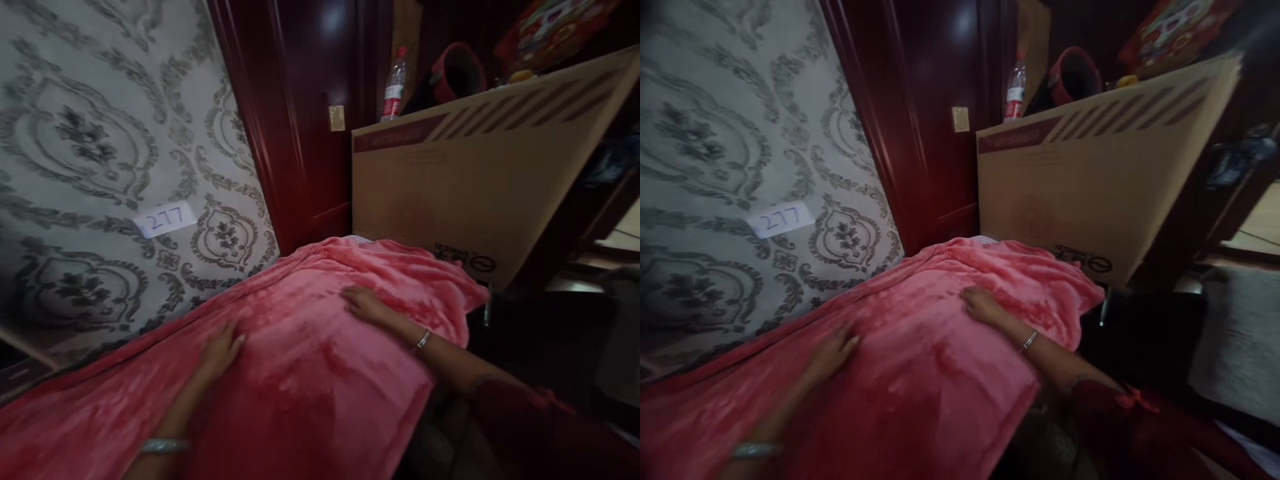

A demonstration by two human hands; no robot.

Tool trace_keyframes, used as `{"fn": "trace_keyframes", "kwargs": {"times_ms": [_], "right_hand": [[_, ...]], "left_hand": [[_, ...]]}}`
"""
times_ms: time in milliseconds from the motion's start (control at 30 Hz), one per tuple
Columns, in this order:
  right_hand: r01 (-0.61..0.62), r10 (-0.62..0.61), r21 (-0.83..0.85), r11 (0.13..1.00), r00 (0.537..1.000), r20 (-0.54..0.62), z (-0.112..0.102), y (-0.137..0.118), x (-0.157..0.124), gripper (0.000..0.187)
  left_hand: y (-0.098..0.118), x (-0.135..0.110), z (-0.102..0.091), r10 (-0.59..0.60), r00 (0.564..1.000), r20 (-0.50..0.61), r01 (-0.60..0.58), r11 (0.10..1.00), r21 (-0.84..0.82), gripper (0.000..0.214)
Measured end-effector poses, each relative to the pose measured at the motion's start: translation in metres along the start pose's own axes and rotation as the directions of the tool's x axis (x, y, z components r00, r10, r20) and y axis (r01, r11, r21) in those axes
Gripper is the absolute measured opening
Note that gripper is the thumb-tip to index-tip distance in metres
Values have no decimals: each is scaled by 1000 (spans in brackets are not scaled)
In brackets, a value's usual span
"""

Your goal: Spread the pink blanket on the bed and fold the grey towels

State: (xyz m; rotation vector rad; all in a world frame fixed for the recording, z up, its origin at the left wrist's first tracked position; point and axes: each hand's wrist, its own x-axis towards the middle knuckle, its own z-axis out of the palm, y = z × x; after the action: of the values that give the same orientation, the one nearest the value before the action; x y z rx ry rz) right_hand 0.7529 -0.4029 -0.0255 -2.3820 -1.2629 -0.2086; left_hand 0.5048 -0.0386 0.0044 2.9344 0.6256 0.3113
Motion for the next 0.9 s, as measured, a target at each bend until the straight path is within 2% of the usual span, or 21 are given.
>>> {"fn": "trace_keyframes", "kwargs": {"times_ms": [67, 167, 200, 267, 367, 500, 600, 667, 767, 800, 833, 900], "right_hand": [[-175, 169, -44, 984, 979, -118, -27, 43, -11, 43], [-418, 382, -85, 904, 882, -278, -63, 98, -25, 50], [-477, 430, -92, 874, 848, -310, -71, 112, -28, 52], [-548, 488, -105, 830, 805, -338, -83, 135, -31, 56], [-574, 513, -128, 808, 795, -324, -90, 155, -27, 61], [-555, 501, -159, 817, 818, -282, -96, 157, -21, 55], [-518, 455, -183, 835, 839, -297, -96, 142, -28, 46], [-461, 394, -213, 861, 871, -294, -87, 125, -41, 40], [-277, 250, -215, 937, 958, -143, -69, 99, -66, 33], [-228, 216, -187, 956, 973, -85, -64, 92, -74, 32], [-215, 211, -150, 965, 977, -41, -61, 87, -80, 30], [-309, 308, -91, 947, 951, -20, -64, 81, -83, 28]], "left_hand": [[56, 18, 16, 100, 993, 57, -99, 995, -12, 62], [131, 20, 38, 195, 977, 91, -199, 979, 32, 58], [149, 17, 44, 206, 975, 83, -211, 975, 65, 57], [172, 9, 53, 212, 976, 44, -216, 968, 130, 55], [179, 2, 58, 226, 974, 16, -225, 958, 175, 53], [173, 4, 57, 228, 973, 23, -229, 957, 180, 53], [171, 7, 58, 216, 976, 43, -220, 960, 175, 53], [171, 8, 59, 217, 975, 45, -222, 961, 165, 53], [169, 9, 61, 232, 972, 34, -234, 961, 144, 54], [169, 9, 61, 235, 971, 36, -238, 961, 139, 54], [169, 9, 61, 237, 971, 38, -240, 961, 137, 54], [169, 9, 59, 237, 970, 52, -242, 961, 138, 55]]}}
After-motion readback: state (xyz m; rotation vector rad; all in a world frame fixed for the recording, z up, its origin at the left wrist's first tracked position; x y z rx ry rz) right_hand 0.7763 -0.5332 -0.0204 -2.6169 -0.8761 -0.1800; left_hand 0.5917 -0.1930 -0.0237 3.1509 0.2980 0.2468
